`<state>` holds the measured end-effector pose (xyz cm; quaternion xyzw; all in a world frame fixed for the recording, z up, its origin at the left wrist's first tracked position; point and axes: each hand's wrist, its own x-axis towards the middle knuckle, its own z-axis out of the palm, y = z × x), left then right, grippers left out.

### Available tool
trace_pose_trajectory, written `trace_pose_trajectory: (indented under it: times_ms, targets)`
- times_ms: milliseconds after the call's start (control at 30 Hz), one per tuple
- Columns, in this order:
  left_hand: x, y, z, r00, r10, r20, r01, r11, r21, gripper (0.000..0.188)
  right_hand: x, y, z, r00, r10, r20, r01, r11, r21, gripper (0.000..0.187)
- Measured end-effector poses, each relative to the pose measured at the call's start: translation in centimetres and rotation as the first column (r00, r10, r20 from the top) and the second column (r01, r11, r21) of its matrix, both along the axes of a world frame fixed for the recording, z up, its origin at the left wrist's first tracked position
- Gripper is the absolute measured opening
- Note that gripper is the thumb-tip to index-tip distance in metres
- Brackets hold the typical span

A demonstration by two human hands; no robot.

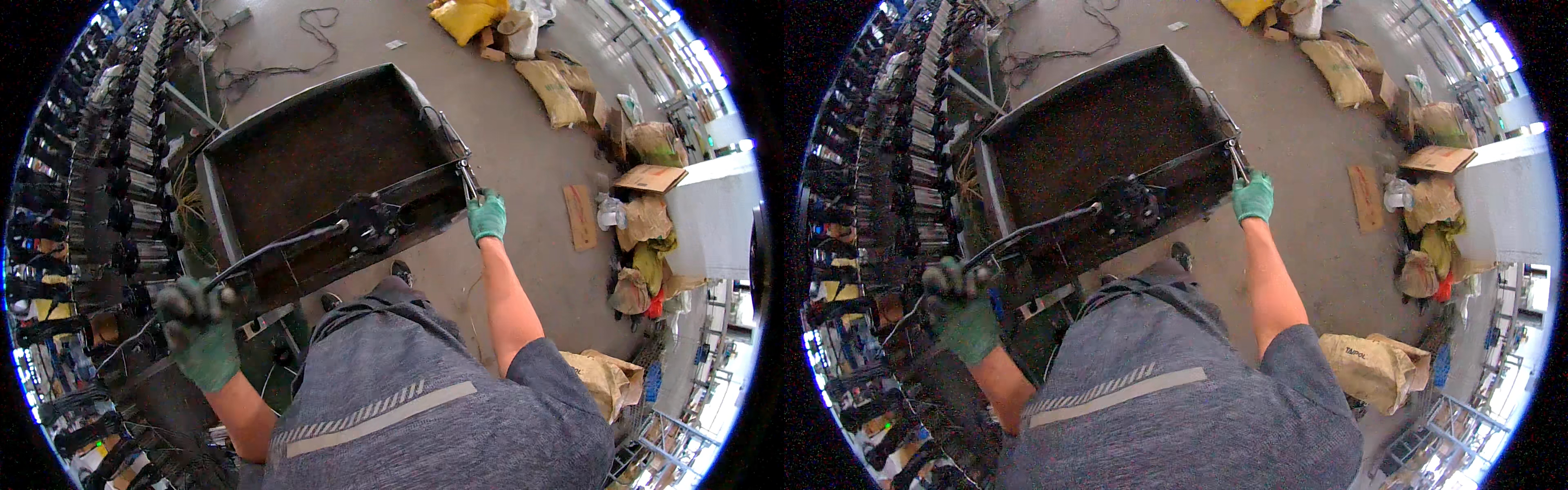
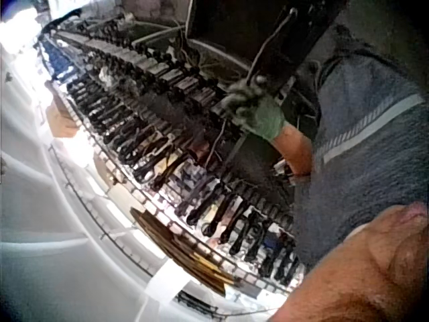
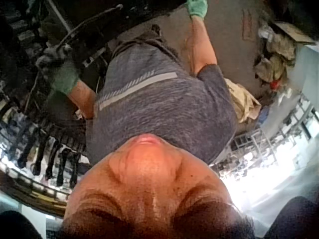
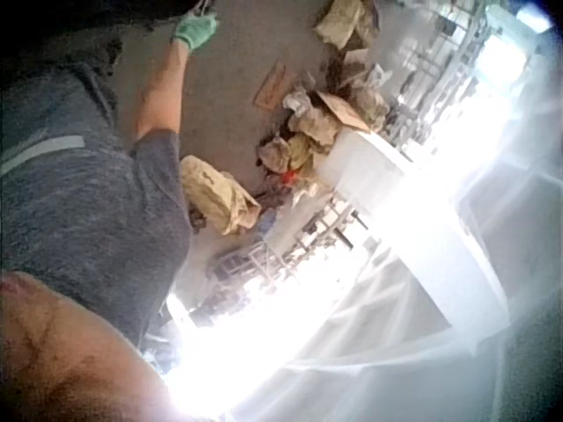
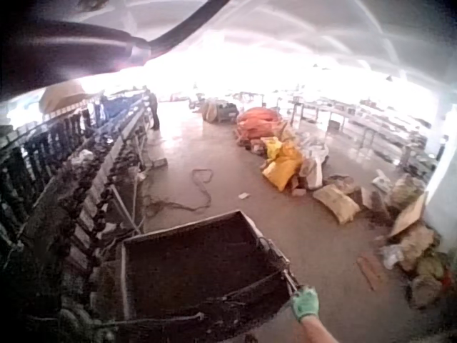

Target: The person repeatedly picks up a cylindrical mechanical component from a metal tray and places it onto a rack filled with similar units. They handle the component with gloved hands, adjusting its orientation before setting it down on the rack.

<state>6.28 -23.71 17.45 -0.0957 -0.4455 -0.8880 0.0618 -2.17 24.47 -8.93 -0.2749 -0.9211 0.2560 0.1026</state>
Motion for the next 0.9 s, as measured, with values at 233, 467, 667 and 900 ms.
trace_pose_trajectory:
  times_ms: [233, 467, 667, 900]
  targets:
    - [-0.3, 2.5, -1.6, 1.0, -0.008, 0.012, 0.009, 0.992, -0.122, 0.037, 0.5, -1.8, -0.2, 0.977, 0.184, -0.108, -0.181, 0.983, 0.038, 0.026]
    - [0.2, 3.2, -1.3, 0.997, 0.067, 0.048, -0.057, 0.982, -0.181, 0.036, -0.1, -5.3, -3.1, 0.926, 0.36, -0.117, -0.373, 0.921, -0.116, 0.024]
    - [0.6, 3.5, -1.7, 0.996, 0.078, 0.04, -0.069, 0.978, -0.196, 0.032, -1.0, -7.9, -3.5, 0.917, 0.398, -0.032, -0.399, 0.909, -0.125, 0.024]
    - [1.5, 2.8, -1.9, 0.983, 0.125, 0.131, -0.105, 0.983, -0.151, 0.028, -2.4, -7.7, -6.4, 0.912, 0.406, 0.067, -0.371, 0.882, -0.289, 0.031]
